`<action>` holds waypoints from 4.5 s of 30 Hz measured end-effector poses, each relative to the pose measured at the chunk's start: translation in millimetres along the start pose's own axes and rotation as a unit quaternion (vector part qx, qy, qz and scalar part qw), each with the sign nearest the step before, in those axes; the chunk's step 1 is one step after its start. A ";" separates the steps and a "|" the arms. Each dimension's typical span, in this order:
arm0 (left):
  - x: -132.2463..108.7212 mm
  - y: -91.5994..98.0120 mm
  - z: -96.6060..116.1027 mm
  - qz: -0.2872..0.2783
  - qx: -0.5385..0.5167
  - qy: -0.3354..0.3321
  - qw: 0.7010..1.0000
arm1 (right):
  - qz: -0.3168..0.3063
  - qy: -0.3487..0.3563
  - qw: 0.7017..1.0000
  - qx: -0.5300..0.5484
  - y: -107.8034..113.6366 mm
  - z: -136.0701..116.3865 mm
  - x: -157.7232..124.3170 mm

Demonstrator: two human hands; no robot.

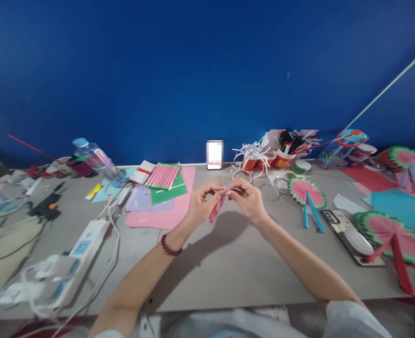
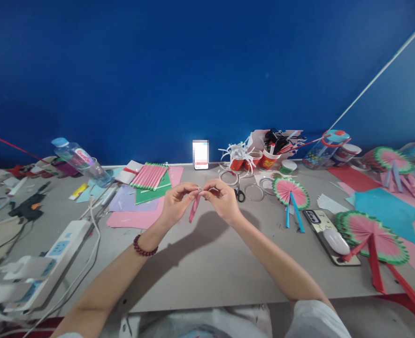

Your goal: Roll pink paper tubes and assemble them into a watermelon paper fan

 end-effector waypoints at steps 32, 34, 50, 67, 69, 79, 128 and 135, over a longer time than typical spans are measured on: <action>-3.3 -14.7 -28.0 -0.016 -0.075 0.190 0.979 | 0.015 -0.107 0.994 -0.002 5.6 6.2 1.6; -3.6 -15.0 -26.7 -0.015 -0.072 0.185 0.980 | 0.015 -0.109 0.994 0.002 4.6 5.8 1.6; -4.7 -23.2 -31.5 -0.123 -0.072 0.244 0.959 | 0.063 -0.101 0.993 -0.001 14.8 9.9 6.6; -5.1 -19.6 -30.6 -0.072 -0.052 0.233 0.969 | -0.049 -0.113 0.992 0.014 5.7 9.6 6.8; -5.4 -21.0 -31.8 -0.098 -0.053 0.233 0.966 | -0.030 -0.113 0.993 0.010 8.6 7.9 7.4; -10.8 -28.5 -33.6 -0.174 -0.043 0.262 0.948 | 0.016 -0.136 0.990 0.022 18.4 10.0 10.6; -20.6 -41.9 -44.6 -0.204 -0.037 0.306 0.929 | 0.083 -0.108 0.990 -0.027 25.5 14.9 10.3; -21.6 -43.4 -44.1 -0.205 -0.074 0.317 0.923 | 0.093 -0.099 0.990 -0.026 28.2 11.8 12.2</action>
Point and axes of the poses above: each hand's wrist, its own x-axis towards the middle knuckle, its own y-axis out of the back of the hand, z = x × y, the point moved 5 cm from there along x, towards the middle knuckle, and after that the axes turned 7 degrees about y, right-handed, at the moved point
